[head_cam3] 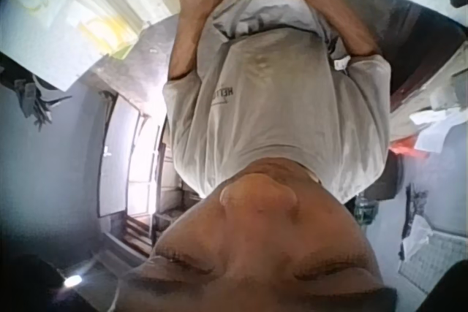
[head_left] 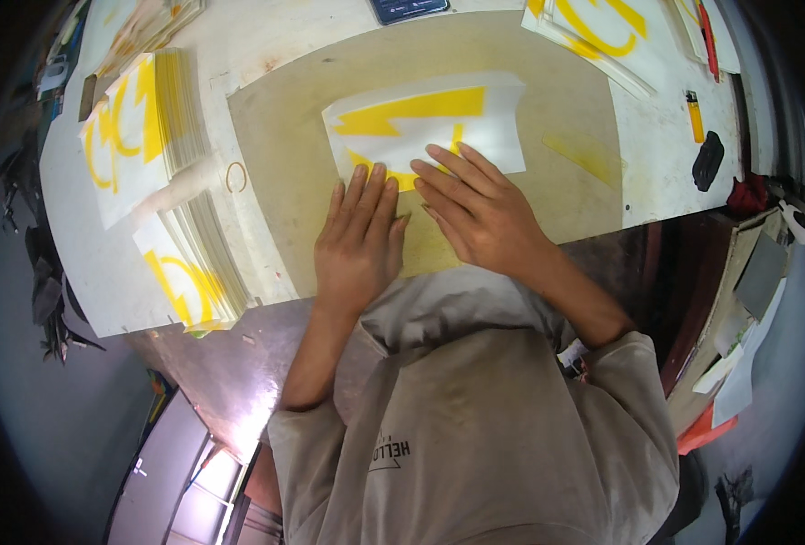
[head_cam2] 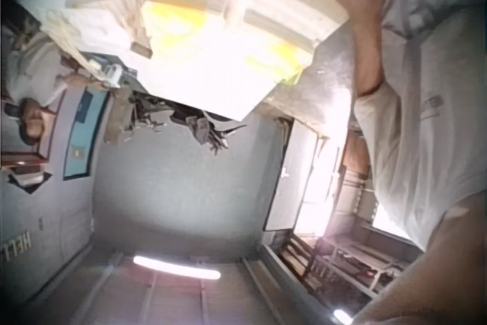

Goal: The person repeatedly peels yellow stickers from white backing sheets and places them into a stack. The person handles the sheets one at a time, peels the sticker, and sets it aside.

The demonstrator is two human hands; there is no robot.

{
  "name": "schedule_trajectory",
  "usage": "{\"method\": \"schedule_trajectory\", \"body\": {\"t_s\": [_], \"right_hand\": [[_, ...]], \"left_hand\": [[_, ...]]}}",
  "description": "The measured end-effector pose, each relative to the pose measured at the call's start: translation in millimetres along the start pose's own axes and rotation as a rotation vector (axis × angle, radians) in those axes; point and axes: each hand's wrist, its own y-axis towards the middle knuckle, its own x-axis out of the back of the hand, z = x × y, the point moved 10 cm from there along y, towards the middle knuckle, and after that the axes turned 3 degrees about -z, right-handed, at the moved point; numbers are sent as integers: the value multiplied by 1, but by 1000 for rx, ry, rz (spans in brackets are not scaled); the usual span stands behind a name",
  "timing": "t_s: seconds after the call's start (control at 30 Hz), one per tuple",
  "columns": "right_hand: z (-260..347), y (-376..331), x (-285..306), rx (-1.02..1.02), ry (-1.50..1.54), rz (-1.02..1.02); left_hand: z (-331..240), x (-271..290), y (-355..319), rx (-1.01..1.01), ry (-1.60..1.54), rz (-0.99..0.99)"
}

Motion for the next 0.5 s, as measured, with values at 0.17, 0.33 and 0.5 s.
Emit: {"method": "schedule_trajectory", "body": {"t_s": [0.17, 0.33, 0.5], "right_hand": [[-47, -38, 40, -144, -112, -17], [-38, -37, 45, -153, -223, -21], [-25, 13, 61, -97, -152, -108]], "left_hand": [[-5, 0, -1, 18, 102, 3], [-42, -17, 15, 22, 22, 4], [-46, -28, 13, 1, -30, 2]]}}
